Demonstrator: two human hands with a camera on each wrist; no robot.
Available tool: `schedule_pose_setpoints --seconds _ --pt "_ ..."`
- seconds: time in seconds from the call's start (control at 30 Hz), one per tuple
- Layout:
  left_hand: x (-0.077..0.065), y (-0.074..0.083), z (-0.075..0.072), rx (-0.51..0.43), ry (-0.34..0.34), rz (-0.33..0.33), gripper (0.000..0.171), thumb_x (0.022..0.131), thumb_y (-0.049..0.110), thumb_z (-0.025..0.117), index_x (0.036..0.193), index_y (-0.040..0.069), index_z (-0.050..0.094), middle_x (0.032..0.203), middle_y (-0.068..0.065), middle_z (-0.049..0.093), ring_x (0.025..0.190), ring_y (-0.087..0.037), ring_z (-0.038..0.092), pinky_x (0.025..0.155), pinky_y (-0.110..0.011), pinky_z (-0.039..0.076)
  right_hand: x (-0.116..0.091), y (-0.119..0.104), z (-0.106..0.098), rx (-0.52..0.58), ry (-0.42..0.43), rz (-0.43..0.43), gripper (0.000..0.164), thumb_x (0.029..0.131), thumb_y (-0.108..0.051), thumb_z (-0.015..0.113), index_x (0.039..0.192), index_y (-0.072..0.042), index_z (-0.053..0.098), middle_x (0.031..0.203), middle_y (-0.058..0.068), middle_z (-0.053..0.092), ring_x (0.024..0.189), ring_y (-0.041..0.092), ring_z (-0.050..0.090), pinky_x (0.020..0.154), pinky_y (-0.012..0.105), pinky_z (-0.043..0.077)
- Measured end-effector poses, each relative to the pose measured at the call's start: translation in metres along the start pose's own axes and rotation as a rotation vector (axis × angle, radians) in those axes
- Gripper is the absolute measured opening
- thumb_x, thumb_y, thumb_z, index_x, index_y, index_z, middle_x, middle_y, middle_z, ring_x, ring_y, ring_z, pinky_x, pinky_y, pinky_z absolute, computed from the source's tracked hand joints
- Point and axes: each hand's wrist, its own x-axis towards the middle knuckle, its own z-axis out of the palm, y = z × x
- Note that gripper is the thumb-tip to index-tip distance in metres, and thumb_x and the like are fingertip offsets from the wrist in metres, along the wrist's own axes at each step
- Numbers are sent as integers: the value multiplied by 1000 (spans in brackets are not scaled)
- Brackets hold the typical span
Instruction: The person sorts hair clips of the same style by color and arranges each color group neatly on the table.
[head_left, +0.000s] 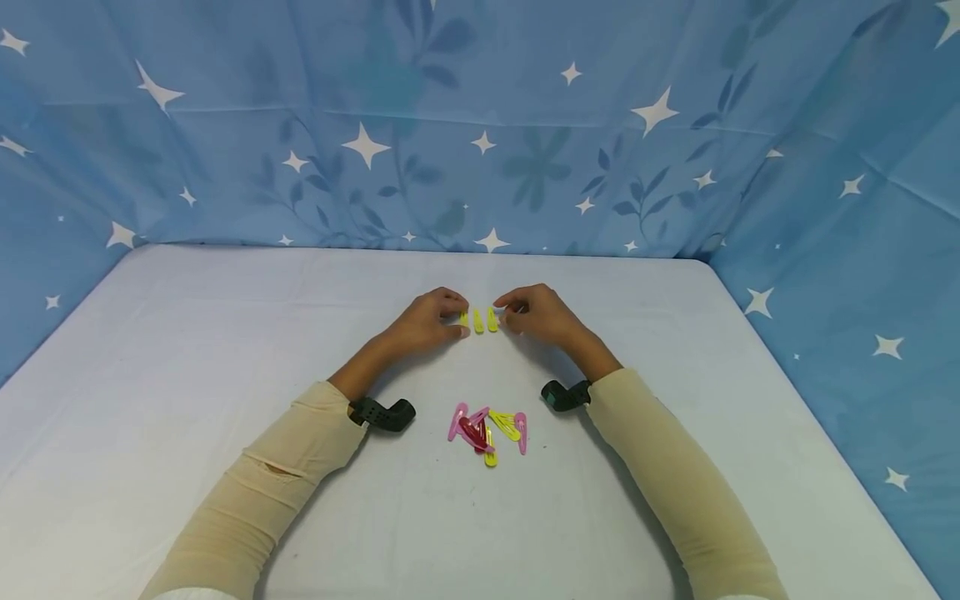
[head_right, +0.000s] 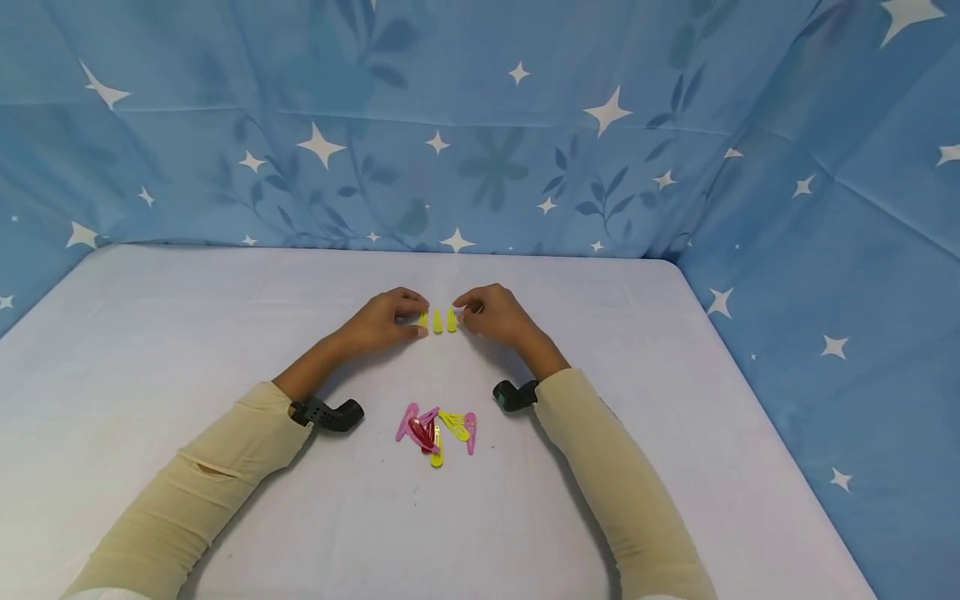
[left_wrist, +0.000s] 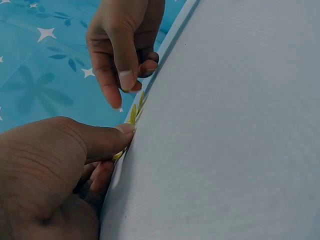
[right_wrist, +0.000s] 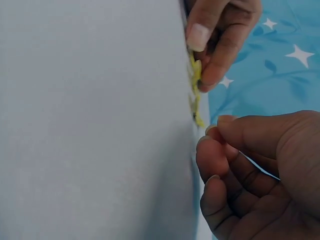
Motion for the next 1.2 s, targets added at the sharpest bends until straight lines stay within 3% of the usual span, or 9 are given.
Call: schedule_pose_setpoints --seconds 0.27,0.67,0.8,1.03,1.2 --pt "0 -1 1 -10 -6 7 48 92 15 70 135 -1 58 137 -17 54 127 -32 55 108 -44 44 -19 -3 -6 12 19 -69 27 96 -13 61 121 -5 70 101 13 69 74 19 66 63 28 48" --pt "0 -3 0 -14 8 30 49 91 16 70 135 -2 58 137 -18 54 127 -34 56 108 -45 44 -43 -12 0 4 -130 -159 24 94 -6 65 116 -4 72 91 9 71 71 15 63 67 27 49" --pt "0 -1 1 -4 14 37 49 92 16 69 136 -2 58 137 -18 54 127 -33 55 108 -45 44 -53 -13 -1 10 -144 -172 24 94 -7 65 117 -5 72 90 8 72 73 16 63 68 27 49" --pt "0 2 1 5 11 30 48 92 15 70 135 -2 58 137 -18 55 128 -32 53 109 -44 43 -70 -6 0 121 -199 -150 24 93 -5 65 116 -2 72 96 11 73 79 17 64 70 23 50" --pt "-1 1 1 -10 11 9 48 92 15 69 135 -1 58 137 -17 54 129 -32 53 110 -44 42 -78 -7 4 133 -220 -180 24 92 -6 66 115 -3 72 103 9 73 83 15 61 74 22 51"
